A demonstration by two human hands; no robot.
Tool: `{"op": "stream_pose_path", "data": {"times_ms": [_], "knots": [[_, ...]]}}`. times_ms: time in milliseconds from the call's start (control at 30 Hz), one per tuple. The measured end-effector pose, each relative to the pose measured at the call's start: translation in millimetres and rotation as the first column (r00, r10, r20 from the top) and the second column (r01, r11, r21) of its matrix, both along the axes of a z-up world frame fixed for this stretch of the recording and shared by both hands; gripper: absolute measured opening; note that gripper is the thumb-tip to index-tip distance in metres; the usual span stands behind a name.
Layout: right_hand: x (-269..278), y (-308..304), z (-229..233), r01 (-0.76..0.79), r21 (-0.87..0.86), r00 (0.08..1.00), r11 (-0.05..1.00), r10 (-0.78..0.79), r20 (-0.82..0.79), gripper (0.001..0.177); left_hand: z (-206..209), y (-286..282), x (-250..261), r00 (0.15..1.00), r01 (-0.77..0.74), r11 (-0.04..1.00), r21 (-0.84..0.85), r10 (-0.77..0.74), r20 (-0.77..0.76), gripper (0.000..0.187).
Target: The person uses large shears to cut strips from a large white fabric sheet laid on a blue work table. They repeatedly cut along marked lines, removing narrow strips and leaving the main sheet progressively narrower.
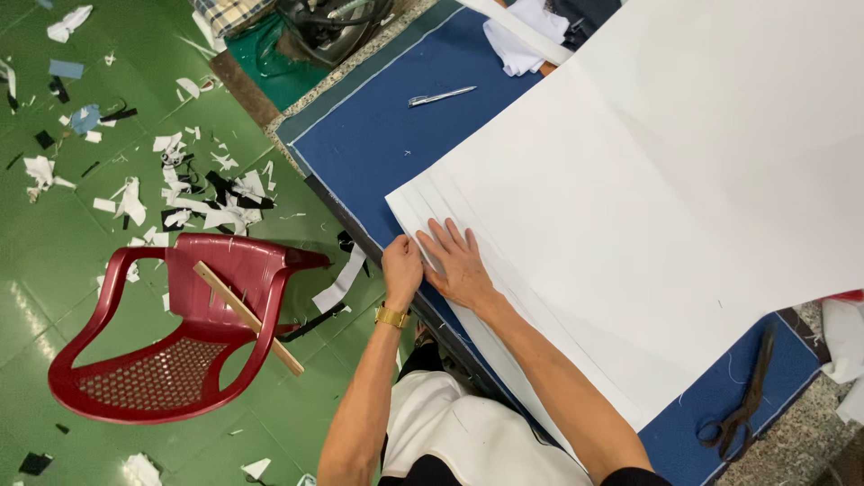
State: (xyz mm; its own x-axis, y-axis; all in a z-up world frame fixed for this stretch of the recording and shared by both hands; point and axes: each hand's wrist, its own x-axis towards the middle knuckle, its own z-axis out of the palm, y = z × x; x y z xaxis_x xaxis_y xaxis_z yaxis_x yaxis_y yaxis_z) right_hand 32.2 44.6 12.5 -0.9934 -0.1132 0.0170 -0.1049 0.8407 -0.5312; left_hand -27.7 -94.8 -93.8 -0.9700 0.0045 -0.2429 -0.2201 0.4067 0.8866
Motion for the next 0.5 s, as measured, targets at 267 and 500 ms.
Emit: {"op": "stream_pose_path", "data": {"times_ms": [267,500], "knots": [[0,-16,-30,0.085,0.126,0.993,0.988,-0.073,-0.093,0.06,37,-3,-8,0.999,0.018,0.997,-0.074,-0.015,0.043,0.028],[-2,-14,-33,0.136,0.208,0.987,0.969,-0.114,-0.114,0.061,36,-3,-7,0.996,0.027,0.997,-0.075,-0.021,0.081,0.028]]}}
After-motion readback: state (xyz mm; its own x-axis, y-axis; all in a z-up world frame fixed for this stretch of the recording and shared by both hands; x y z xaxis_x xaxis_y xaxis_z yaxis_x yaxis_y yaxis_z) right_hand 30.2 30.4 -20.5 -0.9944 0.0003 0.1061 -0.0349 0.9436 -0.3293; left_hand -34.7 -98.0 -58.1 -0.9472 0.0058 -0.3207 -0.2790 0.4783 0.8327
